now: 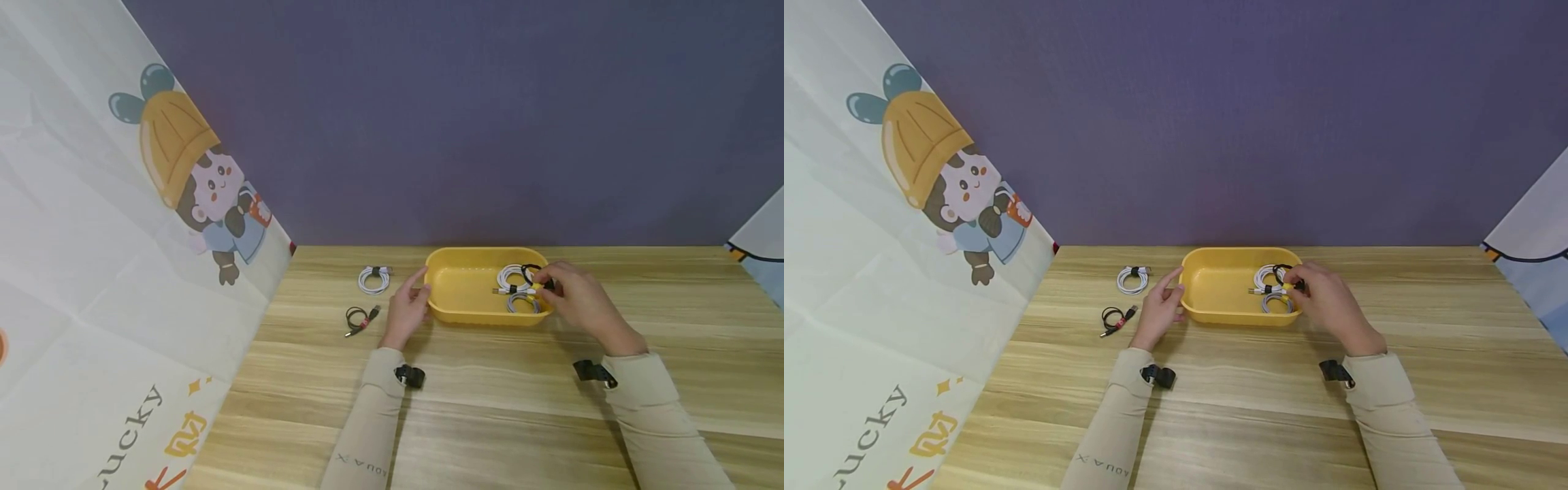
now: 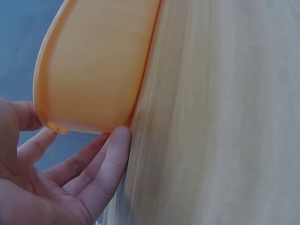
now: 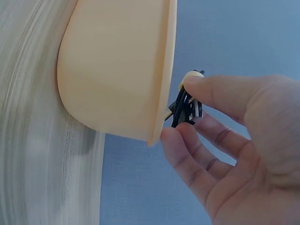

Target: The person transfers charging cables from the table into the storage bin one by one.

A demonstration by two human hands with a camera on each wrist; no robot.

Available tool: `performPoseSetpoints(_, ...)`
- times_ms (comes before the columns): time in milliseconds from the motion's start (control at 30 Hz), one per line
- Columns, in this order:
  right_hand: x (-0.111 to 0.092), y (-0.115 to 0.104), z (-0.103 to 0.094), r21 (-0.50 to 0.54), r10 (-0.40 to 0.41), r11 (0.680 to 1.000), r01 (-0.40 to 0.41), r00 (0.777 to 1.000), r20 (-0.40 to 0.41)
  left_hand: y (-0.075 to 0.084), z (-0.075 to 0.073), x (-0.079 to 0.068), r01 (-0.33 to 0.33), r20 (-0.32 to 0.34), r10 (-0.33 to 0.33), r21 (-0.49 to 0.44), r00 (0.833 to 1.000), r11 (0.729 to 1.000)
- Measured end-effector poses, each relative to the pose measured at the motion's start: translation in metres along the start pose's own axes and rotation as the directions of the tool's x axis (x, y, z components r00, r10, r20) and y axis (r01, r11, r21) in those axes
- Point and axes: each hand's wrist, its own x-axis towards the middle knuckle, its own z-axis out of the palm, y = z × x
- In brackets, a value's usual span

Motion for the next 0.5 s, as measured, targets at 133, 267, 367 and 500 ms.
performPoseSetpoints(133,0.0007,-0.0011,0.002,0.006,-0.007,1.0,0.007,1.0,-0.006,0.0007,-0.0003,-0.0007,0.0,0.004,0.0,-0.006,1.0,1.0)
performPoseSetpoints(267,0.0018,-0.0031,0.0036,0.007,-0.021,1.0,0.021,1.0,-0.016,0.0006,-0.0005,-0.0006,0.001,0.003,-0.001,-0.002,1.0,1.0)
performPoseSetpoints(367,0.0026,-0.0051,0.005,0.006,-0.035,0.999,0.035,0.999,-0.026,0.0008,-0.0005,-0.0007,0.0,0.002,0.0,-0.001,1.0,1.0)
performPoseSetpoints(500,0.0024,-0.0069,0.0068,0.013,-0.031,0.999,0.031,0.999,-0.011,0.0008,-0.0003,-0.0006,-0.002,0.005,0.002,0.0,1.0,1.0)
